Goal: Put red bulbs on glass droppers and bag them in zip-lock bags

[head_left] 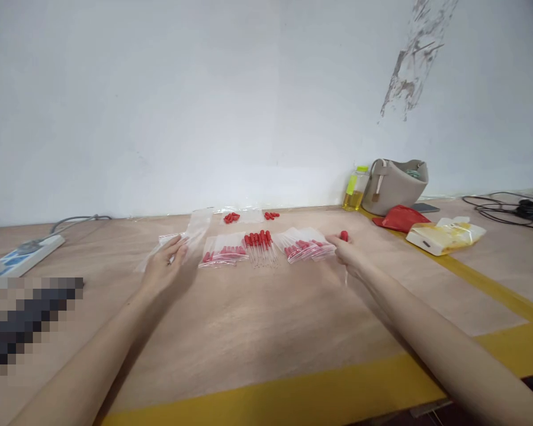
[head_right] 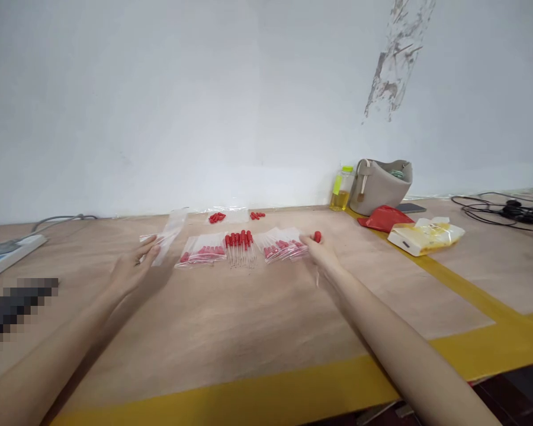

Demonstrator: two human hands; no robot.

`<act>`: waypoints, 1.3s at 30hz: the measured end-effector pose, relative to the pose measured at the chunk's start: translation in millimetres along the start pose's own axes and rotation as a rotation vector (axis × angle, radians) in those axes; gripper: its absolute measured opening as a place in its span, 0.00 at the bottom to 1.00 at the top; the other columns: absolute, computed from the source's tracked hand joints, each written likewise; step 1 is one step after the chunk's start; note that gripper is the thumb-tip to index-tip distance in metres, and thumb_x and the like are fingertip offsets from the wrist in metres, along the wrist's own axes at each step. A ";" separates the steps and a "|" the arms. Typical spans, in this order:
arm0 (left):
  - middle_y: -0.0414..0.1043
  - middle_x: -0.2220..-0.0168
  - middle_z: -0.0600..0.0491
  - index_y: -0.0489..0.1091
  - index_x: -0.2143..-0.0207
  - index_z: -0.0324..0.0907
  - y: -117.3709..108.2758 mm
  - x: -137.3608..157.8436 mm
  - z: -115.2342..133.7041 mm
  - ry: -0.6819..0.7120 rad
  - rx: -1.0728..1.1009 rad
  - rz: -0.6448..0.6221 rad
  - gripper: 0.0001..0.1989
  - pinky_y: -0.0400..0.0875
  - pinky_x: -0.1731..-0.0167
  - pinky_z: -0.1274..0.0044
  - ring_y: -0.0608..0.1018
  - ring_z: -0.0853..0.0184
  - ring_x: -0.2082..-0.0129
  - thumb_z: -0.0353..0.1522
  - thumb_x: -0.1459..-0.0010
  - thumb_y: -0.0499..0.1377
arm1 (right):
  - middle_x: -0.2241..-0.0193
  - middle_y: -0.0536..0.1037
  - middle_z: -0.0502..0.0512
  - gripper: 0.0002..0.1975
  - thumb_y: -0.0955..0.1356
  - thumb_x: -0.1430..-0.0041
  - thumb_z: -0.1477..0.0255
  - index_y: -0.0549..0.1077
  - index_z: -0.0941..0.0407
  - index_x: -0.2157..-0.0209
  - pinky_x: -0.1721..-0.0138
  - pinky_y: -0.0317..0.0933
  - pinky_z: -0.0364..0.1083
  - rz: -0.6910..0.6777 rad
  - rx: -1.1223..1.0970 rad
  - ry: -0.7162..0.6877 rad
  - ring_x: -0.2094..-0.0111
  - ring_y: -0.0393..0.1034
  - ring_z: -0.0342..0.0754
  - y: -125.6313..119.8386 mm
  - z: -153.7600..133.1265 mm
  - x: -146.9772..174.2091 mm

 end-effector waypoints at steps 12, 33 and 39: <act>0.51 0.42 0.52 0.56 0.45 0.47 60.6 84.9 123.7 0.596 0.115 -0.618 0.20 0.49 0.45 0.64 0.52 0.62 0.42 0.38 0.40 0.47 | 0.85 0.63 0.45 0.17 0.55 0.42 0.62 0.59 0.56 0.79 0.91 0.47 0.36 0.144 -0.200 0.030 0.90 0.51 0.35 -11.6 16.1 11.3; 0.53 0.43 0.53 0.56 0.45 0.48 66.6 89.6 121.4 0.514 0.176 -0.674 0.21 0.55 0.47 0.68 0.57 0.63 0.44 0.40 0.40 0.46 | 0.86 0.65 0.46 0.09 0.64 0.47 0.69 0.64 0.58 0.77 0.84 0.62 0.36 -0.276 -0.113 0.166 0.86 0.62 0.37 33.4 45.7 29.3; 0.53 0.43 0.53 0.56 0.45 0.48 68.2 89.8 119.9 0.494 0.180 -0.677 0.21 0.55 0.47 0.68 0.58 0.63 0.44 0.40 0.41 0.47 | 0.85 0.69 0.47 0.07 0.65 0.50 0.81 0.63 0.58 0.77 0.78 0.66 0.38 -0.342 -0.117 0.274 0.82 0.66 0.37 24.7 42.7 25.0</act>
Point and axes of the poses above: each hand's wrist, its own x-axis away from the middle knuckle, its own y-axis out of the palm, z = x × y, the point moved 6 cm from there along -x, towards the middle knuckle
